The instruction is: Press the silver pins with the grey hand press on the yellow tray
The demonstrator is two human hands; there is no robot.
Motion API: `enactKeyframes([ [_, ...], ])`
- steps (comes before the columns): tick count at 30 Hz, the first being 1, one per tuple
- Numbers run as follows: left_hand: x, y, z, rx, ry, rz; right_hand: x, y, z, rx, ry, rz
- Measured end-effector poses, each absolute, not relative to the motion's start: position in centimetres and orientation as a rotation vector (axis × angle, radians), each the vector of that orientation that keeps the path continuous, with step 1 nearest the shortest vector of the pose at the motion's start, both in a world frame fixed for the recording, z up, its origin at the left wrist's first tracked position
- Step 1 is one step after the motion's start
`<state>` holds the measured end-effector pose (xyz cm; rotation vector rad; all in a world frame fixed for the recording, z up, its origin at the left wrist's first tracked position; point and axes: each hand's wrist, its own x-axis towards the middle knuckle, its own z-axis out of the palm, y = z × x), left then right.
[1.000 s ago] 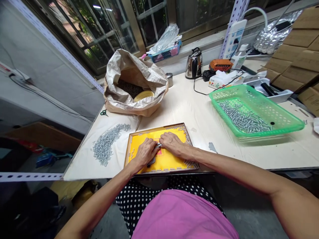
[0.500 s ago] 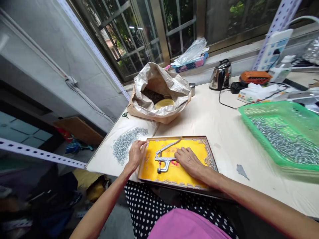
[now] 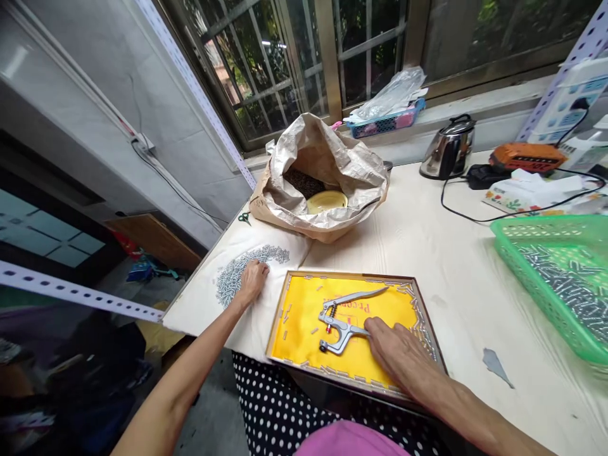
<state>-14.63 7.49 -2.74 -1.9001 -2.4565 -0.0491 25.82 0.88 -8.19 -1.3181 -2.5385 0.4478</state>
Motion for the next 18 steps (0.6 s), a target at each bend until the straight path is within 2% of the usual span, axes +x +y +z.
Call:
enactKeyframes([
  [4, -14.9, 8.0, -2.9, -1.988, -2.399, 0.032, 24.8, 0.6, -7.8, -1.316, -2.591, 0.313],
  [10, -14.7, 8.6, -1.3, -2.105, -2.299, 0.016, 24.6, 0.8, -6.5, -1.262, -2.671, 0.414],
  [14, -11.8, 6.3, 0.4, -2.147, -2.3, -0.659, 25.1, 0.6, -6.4, -1.166, -2.67, 0.45],
  [18, -6.2, 1.1, 1.2, -2.313, -2.639, -1.266, 25.2, 0.4, -6.2, -1.071, -2.671, 0.409],
])
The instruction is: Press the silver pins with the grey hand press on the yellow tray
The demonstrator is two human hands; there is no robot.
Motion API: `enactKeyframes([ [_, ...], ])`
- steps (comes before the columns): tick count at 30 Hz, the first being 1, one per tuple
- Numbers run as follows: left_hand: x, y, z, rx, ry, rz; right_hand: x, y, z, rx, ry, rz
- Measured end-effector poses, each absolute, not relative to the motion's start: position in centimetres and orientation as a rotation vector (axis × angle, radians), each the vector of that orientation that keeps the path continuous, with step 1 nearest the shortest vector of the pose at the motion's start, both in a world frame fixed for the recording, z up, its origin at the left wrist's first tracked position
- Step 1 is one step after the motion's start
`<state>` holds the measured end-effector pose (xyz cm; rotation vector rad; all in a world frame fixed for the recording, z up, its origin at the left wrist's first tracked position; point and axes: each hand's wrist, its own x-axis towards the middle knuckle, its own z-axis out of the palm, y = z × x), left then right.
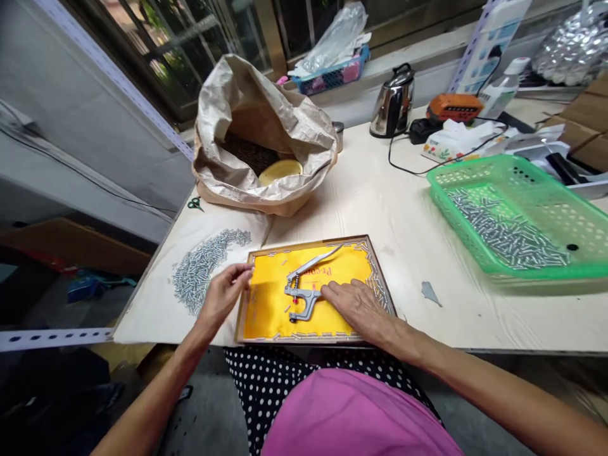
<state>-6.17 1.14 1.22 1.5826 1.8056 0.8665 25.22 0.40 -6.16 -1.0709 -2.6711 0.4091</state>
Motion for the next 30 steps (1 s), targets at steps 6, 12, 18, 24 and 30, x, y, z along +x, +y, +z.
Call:
enactKeyframes([
  [6, -0.1, -3.8, -0.1, 1.17, 1.597, 0.761, 24.8, 0.4, -5.6, -1.01, -2.665, 0.237],
  [12, 0.9, -4.0, -1.8, 1.109, 1.643, 0.742, 24.6, 0.5, -5.0, -0.959, -2.64, 0.038],
  [18, 0.7, -3.9, -2.3, 1.181, 1.72, 0.731, 24.5, 0.3, -5.0, -0.939, -2.621, -0.046],
  [24, 0.9, -3.2, -1.6, 1.111, 1.741, 0.588, 24.4, 0.3, -5.4, -0.94, -2.633, 0.015],
  [30, 1.3, -1.9, -0.6, 1.034, 1.748, 0.366, 24.2, 0.5, -5.5, -1.024, -2.681, 0.181],
])
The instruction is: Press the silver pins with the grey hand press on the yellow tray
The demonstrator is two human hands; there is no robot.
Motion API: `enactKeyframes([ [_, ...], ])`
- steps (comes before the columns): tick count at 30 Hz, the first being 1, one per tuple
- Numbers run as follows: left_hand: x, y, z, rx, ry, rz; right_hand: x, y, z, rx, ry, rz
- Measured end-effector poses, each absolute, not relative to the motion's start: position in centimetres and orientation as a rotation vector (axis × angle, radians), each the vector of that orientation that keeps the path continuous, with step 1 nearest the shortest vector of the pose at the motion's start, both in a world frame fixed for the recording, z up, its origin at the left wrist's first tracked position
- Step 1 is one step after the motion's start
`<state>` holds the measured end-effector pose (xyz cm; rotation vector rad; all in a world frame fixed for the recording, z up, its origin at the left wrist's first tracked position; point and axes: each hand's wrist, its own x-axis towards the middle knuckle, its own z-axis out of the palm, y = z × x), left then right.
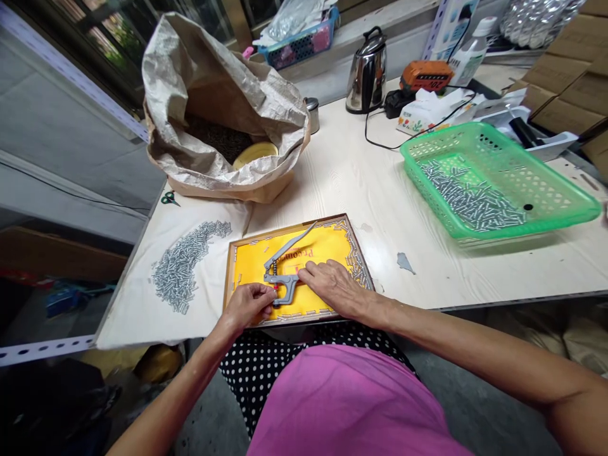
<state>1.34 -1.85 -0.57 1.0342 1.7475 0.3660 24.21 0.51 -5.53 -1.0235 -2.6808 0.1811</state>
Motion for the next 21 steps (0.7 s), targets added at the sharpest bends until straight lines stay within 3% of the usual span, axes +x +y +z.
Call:
enactKeyframes([
  [5, 0.9, -1.4, -0.4, 1.076, 1.717, 0.209, 24.1, 0.6, -5.6, -1.096, -2.708, 0.264],
  [13, 0.9, -1.5, -0.2, 1.069, 1.662, 0.097, 23.9, 1.2, -5.2, -1.063, -2.771, 0.011],
  [21, 1.7, -1.9, 0.0, 1.053, 1.729, 0.138, 23.8, 1.3, -5.1, -1.088, -2.775, 0.121],
])
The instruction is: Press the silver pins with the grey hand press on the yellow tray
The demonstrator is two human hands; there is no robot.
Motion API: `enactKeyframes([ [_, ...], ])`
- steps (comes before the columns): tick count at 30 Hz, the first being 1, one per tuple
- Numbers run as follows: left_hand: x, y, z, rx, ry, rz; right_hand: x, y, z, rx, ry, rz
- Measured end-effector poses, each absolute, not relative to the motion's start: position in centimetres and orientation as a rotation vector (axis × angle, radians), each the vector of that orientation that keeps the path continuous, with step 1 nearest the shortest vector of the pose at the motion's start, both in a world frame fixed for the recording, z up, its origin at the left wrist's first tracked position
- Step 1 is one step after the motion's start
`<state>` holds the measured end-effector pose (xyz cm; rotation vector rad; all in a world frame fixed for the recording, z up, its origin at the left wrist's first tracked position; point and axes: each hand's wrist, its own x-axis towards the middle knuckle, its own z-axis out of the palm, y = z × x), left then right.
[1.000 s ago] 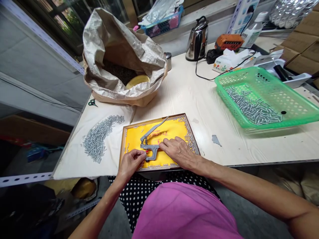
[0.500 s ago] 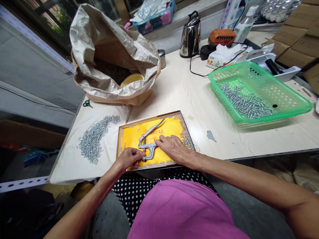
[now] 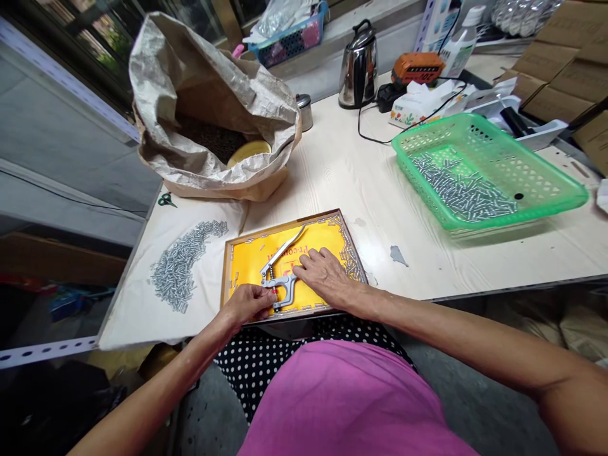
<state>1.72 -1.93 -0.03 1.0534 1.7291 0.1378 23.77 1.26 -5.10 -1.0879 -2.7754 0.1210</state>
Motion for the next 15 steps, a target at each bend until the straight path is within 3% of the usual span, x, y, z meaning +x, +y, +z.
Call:
enactKeyframes([
  [15, 1.5, -2.3, -0.5, 1.146, 1.762, 0.115, 24.4, 8.2, -2.9, -0.894, -2.914, 0.217],
])
